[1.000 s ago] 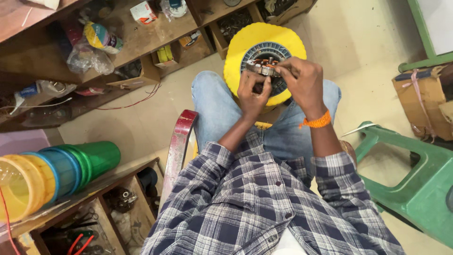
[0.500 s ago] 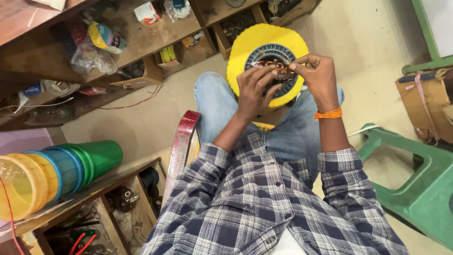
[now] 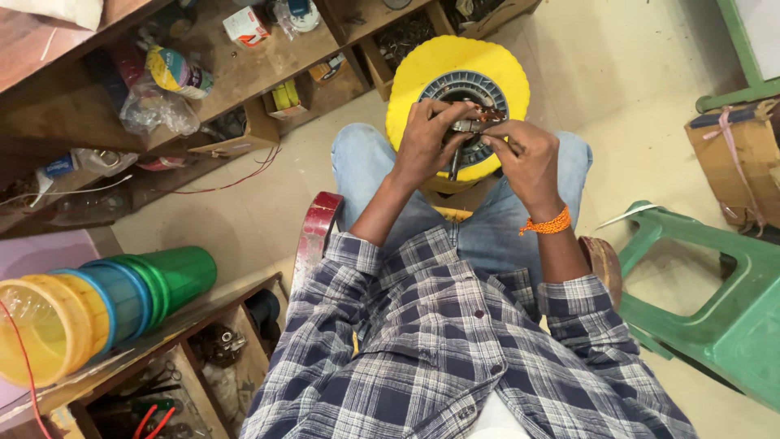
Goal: The person sits on a chair and works on a small electrical component, likely a motor stator, resting on a yellow support. They use a pen-like tool to adjust or clean the copper windings and commutator segments. The person briefly reaches for a metal tool on the nearby workbench before returning to the component.
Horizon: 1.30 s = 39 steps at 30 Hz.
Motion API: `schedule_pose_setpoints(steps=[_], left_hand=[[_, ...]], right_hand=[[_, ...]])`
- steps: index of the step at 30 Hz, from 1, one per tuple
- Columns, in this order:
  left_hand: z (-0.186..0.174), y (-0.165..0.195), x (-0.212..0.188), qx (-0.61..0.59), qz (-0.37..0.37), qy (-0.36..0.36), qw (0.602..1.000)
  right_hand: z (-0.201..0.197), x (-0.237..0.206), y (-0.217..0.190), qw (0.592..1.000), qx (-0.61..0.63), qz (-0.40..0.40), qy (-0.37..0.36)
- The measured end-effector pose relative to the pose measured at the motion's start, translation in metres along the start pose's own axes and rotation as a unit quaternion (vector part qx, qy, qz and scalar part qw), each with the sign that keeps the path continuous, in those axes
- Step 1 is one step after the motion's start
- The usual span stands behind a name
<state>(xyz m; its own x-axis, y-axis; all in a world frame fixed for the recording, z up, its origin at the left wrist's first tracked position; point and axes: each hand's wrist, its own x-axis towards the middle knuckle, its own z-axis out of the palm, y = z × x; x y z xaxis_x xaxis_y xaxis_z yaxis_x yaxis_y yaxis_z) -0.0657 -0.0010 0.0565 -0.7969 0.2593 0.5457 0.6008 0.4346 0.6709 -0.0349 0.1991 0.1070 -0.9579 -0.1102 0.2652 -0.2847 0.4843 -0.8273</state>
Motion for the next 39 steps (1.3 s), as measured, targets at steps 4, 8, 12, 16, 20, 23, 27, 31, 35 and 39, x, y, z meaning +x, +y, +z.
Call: schedule_pose_setpoints(steps=[4,8,12,16,20,23,27,31,35,39], left_hand=[[0.002,0.000,0.000,-0.005,0.004,0.012,1.000],[0.007,-0.002,-0.002,0.008,0.004,0.031,0.999],[0.010,-0.003,-0.005,0.014,0.001,0.032,0.999],[0.011,-0.004,-0.006,0.010,-0.003,0.033,0.999],[0.013,-0.006,-0.005,0.010,0.006,0.033,0.999],[0.014,-0.008,-0.006,0.003,0.010,0.042,0.999],[0.014,-0.011,-0.005,0.015,0.027,0.030,0.999],[0.010,-0.011,-0.004,0.077,0.099,0.006,0.992],[0.006,-0.010,-0.003,0.089,0.109,-0.013,0.990],[0.004,-0.015,-0.004,0.104,0.136,-0.010,0.985]], right_hand=[[0.000,0.002,0.000,1.000,-0.013,0.011,-0.002],[0.000,0.001,0.002,0.999,0.015,-0.032,0.009],[-0.009,0.010,0.007,0.995,0.027,0.093,-0.030],[-0.014,0.016,0.007,0.994,0.035,0.086,-0.059],[-0.007,0.014,0.004,0.998,0.035,0.027,-0.054],[-0.004,0.008,0.005,0.996,0.006,0.081,-0.040],[0.004,-0.003,0.011,0.999,0.028,0.013,-0.025],[0.026,-0.014,0.019,1.000,0.004,0.008,0.015],[0.039,-0.024,0.027,0.997,0.053,0.024,0.048],[0.038,-0.028,0.031,0.998,0.049,0.018,0.044]])
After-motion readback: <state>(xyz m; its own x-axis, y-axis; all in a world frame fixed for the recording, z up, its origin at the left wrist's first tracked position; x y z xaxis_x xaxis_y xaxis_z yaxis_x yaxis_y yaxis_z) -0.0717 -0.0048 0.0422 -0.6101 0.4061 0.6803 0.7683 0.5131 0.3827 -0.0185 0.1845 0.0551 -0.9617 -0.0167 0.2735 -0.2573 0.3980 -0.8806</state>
